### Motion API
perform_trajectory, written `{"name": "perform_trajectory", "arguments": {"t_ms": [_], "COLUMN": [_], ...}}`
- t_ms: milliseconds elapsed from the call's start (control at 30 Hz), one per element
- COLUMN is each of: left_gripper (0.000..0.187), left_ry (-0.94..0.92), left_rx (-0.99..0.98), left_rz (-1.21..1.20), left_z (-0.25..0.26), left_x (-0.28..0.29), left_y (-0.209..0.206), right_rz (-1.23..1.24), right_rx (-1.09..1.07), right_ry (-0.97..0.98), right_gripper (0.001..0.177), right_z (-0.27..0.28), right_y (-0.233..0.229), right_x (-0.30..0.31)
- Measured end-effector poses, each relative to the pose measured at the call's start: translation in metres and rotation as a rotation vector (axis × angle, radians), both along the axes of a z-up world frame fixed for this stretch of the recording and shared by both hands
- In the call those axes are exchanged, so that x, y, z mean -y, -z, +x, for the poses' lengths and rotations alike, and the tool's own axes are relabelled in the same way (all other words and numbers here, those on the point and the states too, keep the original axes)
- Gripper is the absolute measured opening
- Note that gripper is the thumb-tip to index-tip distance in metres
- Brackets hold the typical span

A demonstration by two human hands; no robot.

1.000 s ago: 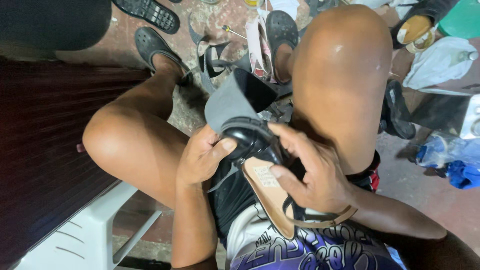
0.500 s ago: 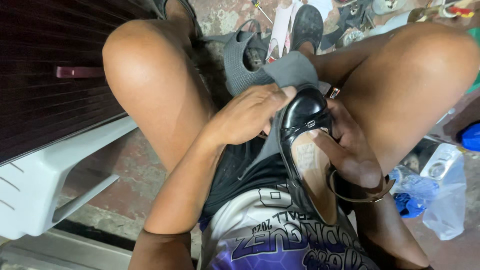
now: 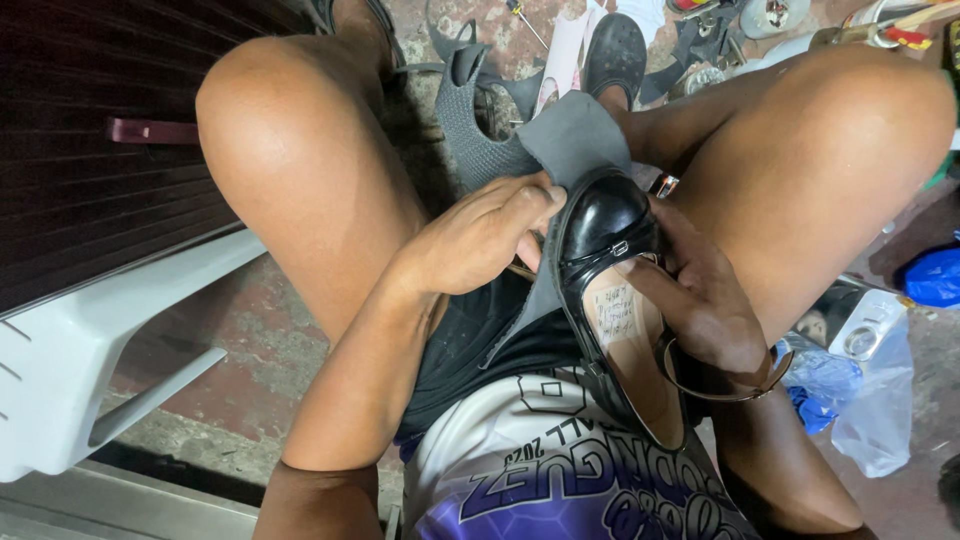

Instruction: The person measures a black high-heeled shoe against a gray rubber sheet, marks the outline, and cuts the rubber to shape using scissors. They then fit the cut rubber piece onto the shoe's heel area.

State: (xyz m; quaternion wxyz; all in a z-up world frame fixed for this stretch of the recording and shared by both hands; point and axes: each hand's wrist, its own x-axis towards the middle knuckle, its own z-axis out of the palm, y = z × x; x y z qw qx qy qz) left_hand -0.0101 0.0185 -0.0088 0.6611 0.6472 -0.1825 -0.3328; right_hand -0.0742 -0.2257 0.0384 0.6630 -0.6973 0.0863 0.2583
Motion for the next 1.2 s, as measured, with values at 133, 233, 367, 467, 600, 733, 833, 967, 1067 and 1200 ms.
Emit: {"name": "perform_trajectory", "arguments": {"t_ms": [133, 233, 367, 467, 600, 733, 833, 967, 1067, 1200], "left_gripper": [0.026, 0.020, 0.020, 0.036, 0.029, 0.025, 0.023, 0.020, 0.019, 0.016], "left_ry": [0.006, 0.039, 0.107, 0.009, -0.194, -0.263, -0.232, -0.263, -0.297, -0.312], "left_rx": [-0.181, -0.171, -0.023, -0.017, -0.129, -0.207, -0.220, -0.204, -0.260, -0.291], "left_rz": [0.015, -0.040, -0.007, -0.322, -0.017, -0.050, -0.054, -0.018, -0.035, 0.004], "left_z": [-0.004, -0.001, 0.001, -0.003, -0.008, -0.013, -0.017, -0.021, -0.022, -0.025], "left_x": [-0.002, -0.004, -0.007, 0.000, 0.029, 0.036, 0.028, 0.028, 0.032, 0.032], "left_y": [0.000, -0.004, -0.014, -0.027, -0.032, -0.031, -0.029, -0.022, -0.018, -0.015], "right_rz": [-0.052, -0.108, -0.087, -0.102, -0.351, -0.593, -0.556, -0.435, -0.419, -0.413], "right_rx": [-0.049, 0.061, -0.043, 0.112, 0.160, 0.051, 0.120, 0.273, 0.261, 0.175], "right_ry": [0.000, -0.059, -0.014, -0.034, -0.016, -0.059, -0.009, 0.042, 0.037, 0.024], "right_gripper": [0.055, 0.056, 0.057, 0.061, 0.067, 0.075, 0.076, 0.074, 0.074, 0.072], "right_z": [-0.003, 0.000, -0.004, -0.004, -0.002, -0.003, -0.010, -0.008, -0.007, -0.005], "right_y": [-0.002, 0.000, -0.001, -0.003, -0.008, -0.018, -0.025, -0.025, -0.023, -0.023], "right_x": [0.000, 0.002, 0.001, -0.003, -0.010, -0.014, -0.016, -0.014, -0.012, -0.009]}}
